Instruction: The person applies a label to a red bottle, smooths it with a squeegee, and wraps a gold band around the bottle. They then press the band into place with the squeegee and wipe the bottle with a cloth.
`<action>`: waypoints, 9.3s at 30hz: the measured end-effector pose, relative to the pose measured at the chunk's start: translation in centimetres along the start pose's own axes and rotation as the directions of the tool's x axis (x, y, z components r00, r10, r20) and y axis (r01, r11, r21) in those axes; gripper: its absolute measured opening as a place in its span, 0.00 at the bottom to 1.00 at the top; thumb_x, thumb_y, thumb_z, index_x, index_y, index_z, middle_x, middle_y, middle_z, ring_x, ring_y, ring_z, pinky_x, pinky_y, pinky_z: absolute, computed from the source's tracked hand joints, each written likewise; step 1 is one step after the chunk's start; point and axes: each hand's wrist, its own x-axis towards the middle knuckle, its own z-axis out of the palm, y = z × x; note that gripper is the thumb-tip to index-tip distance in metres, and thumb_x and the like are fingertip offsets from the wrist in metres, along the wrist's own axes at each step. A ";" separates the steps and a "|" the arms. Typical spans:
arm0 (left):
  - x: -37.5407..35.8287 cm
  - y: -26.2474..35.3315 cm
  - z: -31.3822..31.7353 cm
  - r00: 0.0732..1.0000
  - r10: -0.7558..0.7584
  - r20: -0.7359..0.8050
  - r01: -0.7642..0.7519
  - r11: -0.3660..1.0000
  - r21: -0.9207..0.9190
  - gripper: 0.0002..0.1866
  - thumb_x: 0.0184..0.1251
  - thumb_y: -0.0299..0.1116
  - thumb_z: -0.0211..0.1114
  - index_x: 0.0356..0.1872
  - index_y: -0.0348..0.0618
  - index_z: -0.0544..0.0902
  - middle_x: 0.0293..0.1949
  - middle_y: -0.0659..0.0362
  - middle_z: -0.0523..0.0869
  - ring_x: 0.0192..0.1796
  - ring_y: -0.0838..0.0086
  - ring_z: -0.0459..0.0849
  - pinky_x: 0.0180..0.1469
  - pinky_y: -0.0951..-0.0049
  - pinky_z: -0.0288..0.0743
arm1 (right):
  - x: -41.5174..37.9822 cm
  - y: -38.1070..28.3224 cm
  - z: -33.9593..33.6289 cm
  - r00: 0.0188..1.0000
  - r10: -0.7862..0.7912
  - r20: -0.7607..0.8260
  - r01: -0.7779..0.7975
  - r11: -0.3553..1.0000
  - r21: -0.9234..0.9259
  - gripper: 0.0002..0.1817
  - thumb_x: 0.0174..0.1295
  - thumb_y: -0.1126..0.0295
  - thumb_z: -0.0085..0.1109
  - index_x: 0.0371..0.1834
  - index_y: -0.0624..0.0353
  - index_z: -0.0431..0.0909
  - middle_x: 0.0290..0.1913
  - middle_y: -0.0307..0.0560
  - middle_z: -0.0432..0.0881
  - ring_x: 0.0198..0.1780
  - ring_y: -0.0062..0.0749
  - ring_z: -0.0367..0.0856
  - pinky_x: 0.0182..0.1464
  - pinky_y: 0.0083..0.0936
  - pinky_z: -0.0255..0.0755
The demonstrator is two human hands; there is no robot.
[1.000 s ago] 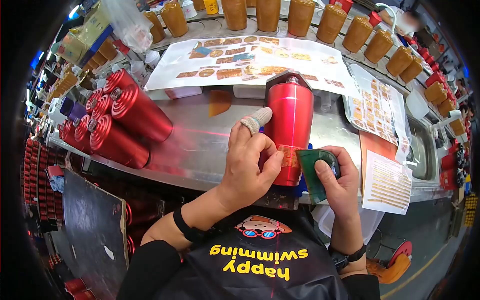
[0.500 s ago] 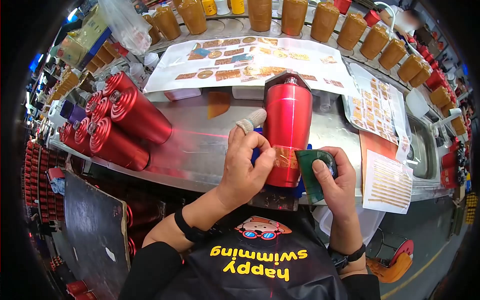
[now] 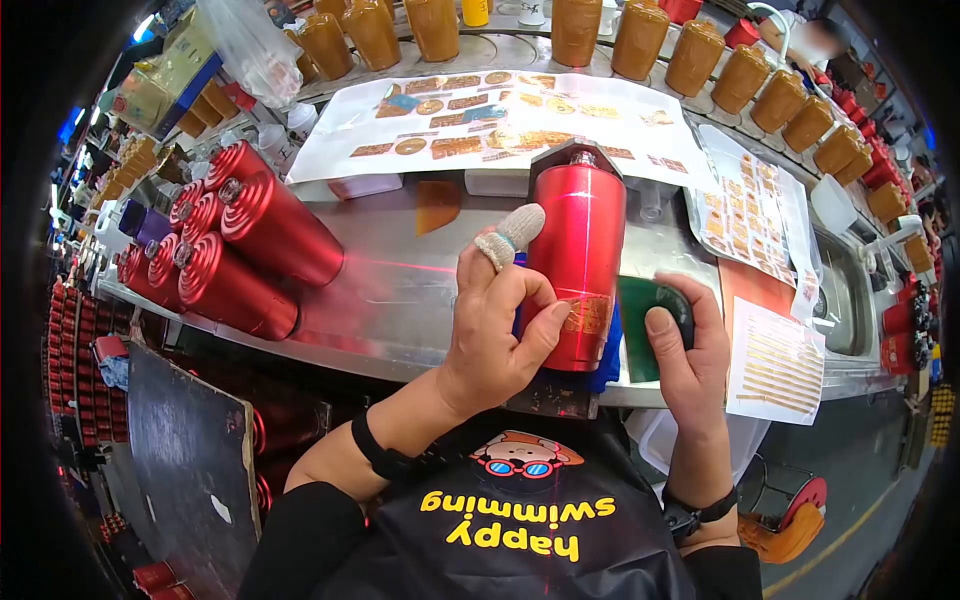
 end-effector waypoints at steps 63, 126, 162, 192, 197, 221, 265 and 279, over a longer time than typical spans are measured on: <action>-5.5 -2.5 0.5 0.994 0.078 0.077 -0.082 0.995 0.052 0.39 0.73 0.49 0.61 0.74 0.30 0.61 0.70 0.40 0.72 0.73 0.42 0.68 0.76 0.36 0.42 | 2.0 0.0 -0.5 0.998 0.067 0.018 -0.063 0.988 -0.142 0.12 0.63 0.73 0.68 0.48 0.59 0.80 0.36 0.42 0.84 0.38 0.22 0.81 0.42 0.22 0.74; -5.0 -3.2 0.1 0.981 0.029 0.190 -0.061 0.984 0.165 0.45 0.67 0.56 0.65 0.74 0.31 0.63 0.68 0.40 0.72 0.76 0.44 0.62 0.74 0.32 0.40 | 1.6 -2.6 0.8 0.712 -0.481 0.511 0.623 0.768 -0.146 0.12 0.54 0.71 0.71 0.42 0.51 0.83 0.33 0.43 0.77 0.39 0.43 0.78 0.42 0.36 0.67; 11.0 -6.1 0.0 0.811 0.413 0.413 -0.463 0.886 0.023 0.26 0.77 0.59 0.47 0.65 0.59 0.79 0.58 0.64 0.84 0.68 0.63 0.74 0.80 0.44 0.35 | 0.7 1.7 -2.1 0.993 -0.052 0.105 0.047 0.998 0.044 0.08 0.61 0.73 0.68 0.40 0.65 0.84 0.28 0.42 0.78 0.27 0.23 0.73 0.30 0.22 0.66; -4.2 -2.7 0.4 0.971 0.107 0.212 -0.148 0.971 0.188 0.51 0.67 0.61 0.61 0.78 0.32 0.53 0.70 0.38 0.70 0.72 0.45 0.69 0.76 0.36 0.39 | -0.5 0.0 -0.8 0.824 -0.425 0.375 0.464 0.886 -0.015 0.25 0.41 0.80 0.74 0.47 0.56 0.83 0.35 0.47 0.78 0.39 0.43 0.78 0.40 0.36 0.74; -3.7 -2.5 0.0 0.969 0.125 0.212 -0.169 0.964 0.206 0.51 0.64 0.59 0.66 0.77 0.33 0.57 0.70 0.39 0.70 0.71 0.44 0.70 0.76 0.36 0.39 | -0.9 -0.5 -0.6 0.734 -0.511 0.447 0.627 0.763 -0.157 0.22 0.42 0.79 0.75 0.44 0.56 0.84 0.34 0.44 0.77 0.36 0.40 0.77 0.39 0.35 0.70; -3.8 -2.4 0.6 0.976 0.129 0.173 -0.146 0.986 0.085 0.50 0.66 0.56 0.67 0.77 0.30 0.57 0.67 0.39 0.75 0.69 0.45 0.73 0.77 0.38 0.44 | -3.1 1.5 0.1 0.979 0.202 -0.038 -0.194 0.969 0.154 0.08 0.66 0.71 0.65 0.41 0.64 0.79 0.27 0.39 0.81 0.28 0.16 0.75 0.31 0.19 0.70; -4.2 -1.7 0.8 0.940 0.280 0.196 -0.321 0.921 0.220 0.35 0.75 0.40 0.61 0.76 0.37 0.59 0.76 0.44 0.65 0.79 0.50 0.59 0.79 0.45 0.41 | -13.3 7.6 -18.2 0.980 -0.105 -0.170 -0.087 0.539 -0.838 0.12 0.53 0.84 0.61 0.41 0.62 0.84 0.55 0.53 0.80 0.60 0.53 0.74 0.63 0.39 0.70; -5.7 -2.0 0.8 0.983 0.115 0.144 -0.134 0.983 0.129 0.35 0.75 0.34 0.62 0.77 0.36 0.57 0.77 0.44 0.62 0.79 0.53 0.59 0.79 0.54 0.47 | -12.5 8.2 -17.4 0.964 -0.161 -0.211 -0.095 0.534 -0.840 0.05 0.55 0.77 0.67 0.35 0.60 0.83 0.55 0.53 0.78 0.60 0.52 0.72 0.64 0.42 0.66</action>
